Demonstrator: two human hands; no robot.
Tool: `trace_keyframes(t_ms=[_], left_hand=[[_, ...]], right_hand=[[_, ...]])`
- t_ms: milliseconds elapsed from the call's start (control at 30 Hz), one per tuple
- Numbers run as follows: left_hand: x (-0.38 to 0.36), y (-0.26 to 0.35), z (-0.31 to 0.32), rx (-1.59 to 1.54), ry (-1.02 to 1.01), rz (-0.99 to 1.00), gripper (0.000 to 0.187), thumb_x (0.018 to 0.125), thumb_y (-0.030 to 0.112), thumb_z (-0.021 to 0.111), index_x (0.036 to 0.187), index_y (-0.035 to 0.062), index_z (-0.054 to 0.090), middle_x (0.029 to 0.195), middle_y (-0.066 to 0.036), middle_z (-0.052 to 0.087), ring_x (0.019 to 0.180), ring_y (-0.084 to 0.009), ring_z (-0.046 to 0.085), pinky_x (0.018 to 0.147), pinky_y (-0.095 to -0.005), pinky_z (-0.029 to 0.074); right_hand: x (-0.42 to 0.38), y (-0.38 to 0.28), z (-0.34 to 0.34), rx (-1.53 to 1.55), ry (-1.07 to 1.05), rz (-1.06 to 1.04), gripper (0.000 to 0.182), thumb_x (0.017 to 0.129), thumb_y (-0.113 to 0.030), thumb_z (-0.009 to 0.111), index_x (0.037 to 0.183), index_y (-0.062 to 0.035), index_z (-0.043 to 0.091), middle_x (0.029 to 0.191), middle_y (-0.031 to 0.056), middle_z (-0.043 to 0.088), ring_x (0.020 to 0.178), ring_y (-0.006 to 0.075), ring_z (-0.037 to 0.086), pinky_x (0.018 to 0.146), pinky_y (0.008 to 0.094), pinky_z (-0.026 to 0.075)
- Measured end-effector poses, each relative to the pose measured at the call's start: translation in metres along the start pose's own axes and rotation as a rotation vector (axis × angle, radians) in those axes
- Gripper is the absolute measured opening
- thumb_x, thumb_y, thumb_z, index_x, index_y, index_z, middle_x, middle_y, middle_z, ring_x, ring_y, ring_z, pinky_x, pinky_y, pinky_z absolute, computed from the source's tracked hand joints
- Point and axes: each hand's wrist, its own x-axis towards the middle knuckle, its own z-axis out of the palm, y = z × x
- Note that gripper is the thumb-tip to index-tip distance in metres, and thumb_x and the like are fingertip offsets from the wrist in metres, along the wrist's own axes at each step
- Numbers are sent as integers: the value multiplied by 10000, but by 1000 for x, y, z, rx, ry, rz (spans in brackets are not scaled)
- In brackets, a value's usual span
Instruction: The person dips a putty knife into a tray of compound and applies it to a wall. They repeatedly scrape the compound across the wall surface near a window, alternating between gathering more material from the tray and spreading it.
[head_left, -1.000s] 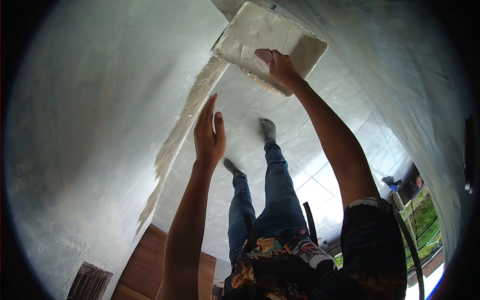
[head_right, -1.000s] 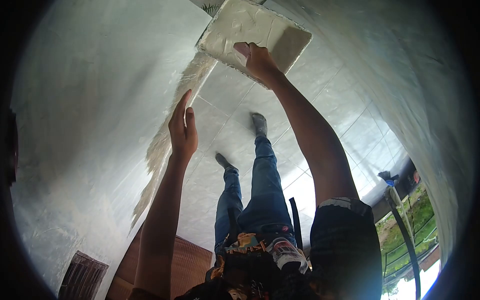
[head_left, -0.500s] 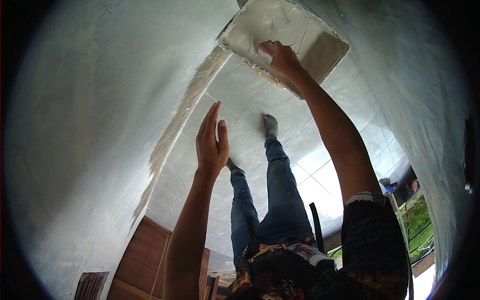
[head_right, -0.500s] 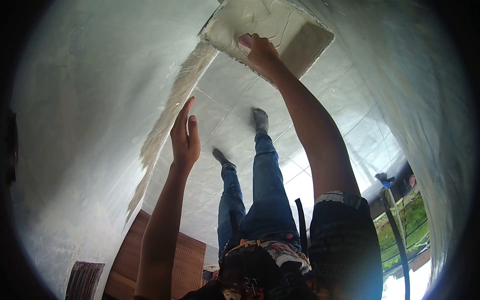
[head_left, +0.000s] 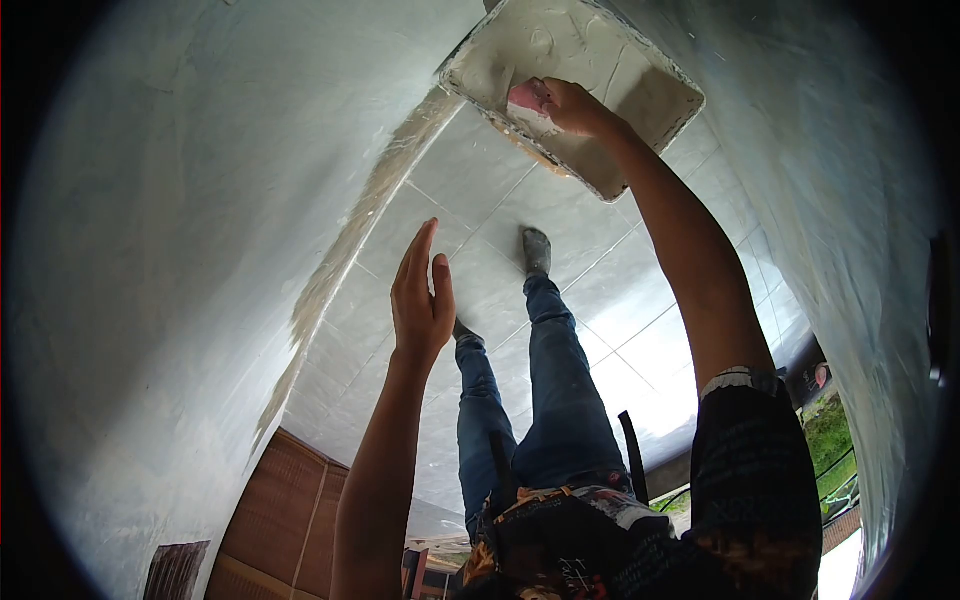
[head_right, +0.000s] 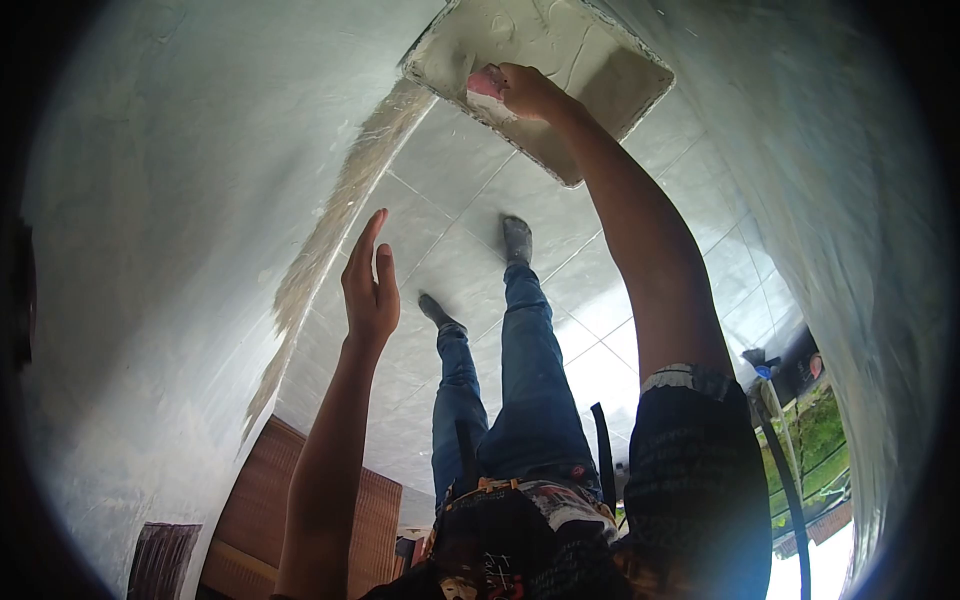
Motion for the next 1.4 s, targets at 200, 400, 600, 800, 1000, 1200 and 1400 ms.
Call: trace_keyframes(t_ms=[200,400,600,800,1000,1200,1400], left_hand=[[-2,-1,-3,-2,10,-8,413,1058,163,458,1415,-40,507,1380,-267,583,1295,-413,566,1087,-471,447],[-2,-1,-2,5,7,-20,412,1054,150,457,1416,-42,503,1381,-264,583,1296,-410,566,1088,-472,446],[-1,2,0,0,6,-26,414,1055,156,457,1414,-45,503,1378,-262,586,1295,-410,567,1084,-470,450],[-9,5,-2,-17,0,-41,433,1070,189,439,1433,-44,482,1401,-255,573,1328,-392,542,1113,-462,420],[-25,9,-6,-7,7,-59,431,1065,180,443,1432,-43,481,1403,-256,571,1331,-395,539,1117,-463,416],[-33,41,-37,-23,90,-19,412,1036,117,467,1415,-42,502,1390,-264,577,1311,-411,552,1097,-469,440],[-38,98,-110,-16,226,68,434,1032,113,458,1444,-22,483,1423,-238,562,1344,-393,528,1124,-464,416]], right_hand=[[6,17,-23,305,-235,33,344,948,-76,614,1277,0,549,1124,95,672,991,183,649,835,349,545],[2,13,-39,572,-247,141,387,962,-86,637,1327,-13,534,1150,61,651,970,149,630,803,336,565],[22,20,-14,439,-159,90,397,958,-96,632,1328,-9,517,1139,62,643,988,159,636,778,353,589],[16,18,-16,370,-167,48,356,954,-89,601,1289,14,546,1135,114,686,1011,195,681,816,357,592],[-32,7,-39,640,-196,267,347,959,-113,643,1275,-2,549,1189,86,654,1041,177,655,899,343,561],[-111,-37,-47,1350,-157,69,213,984,-128,617,1169,-35,563,1003,19,601,830,111,587,817,295,534],[-204,-156,-40,1487,-19,-121,211,972,-150,638,1167,-96,579,945,-36,591,801,80,558,719,261,469]])
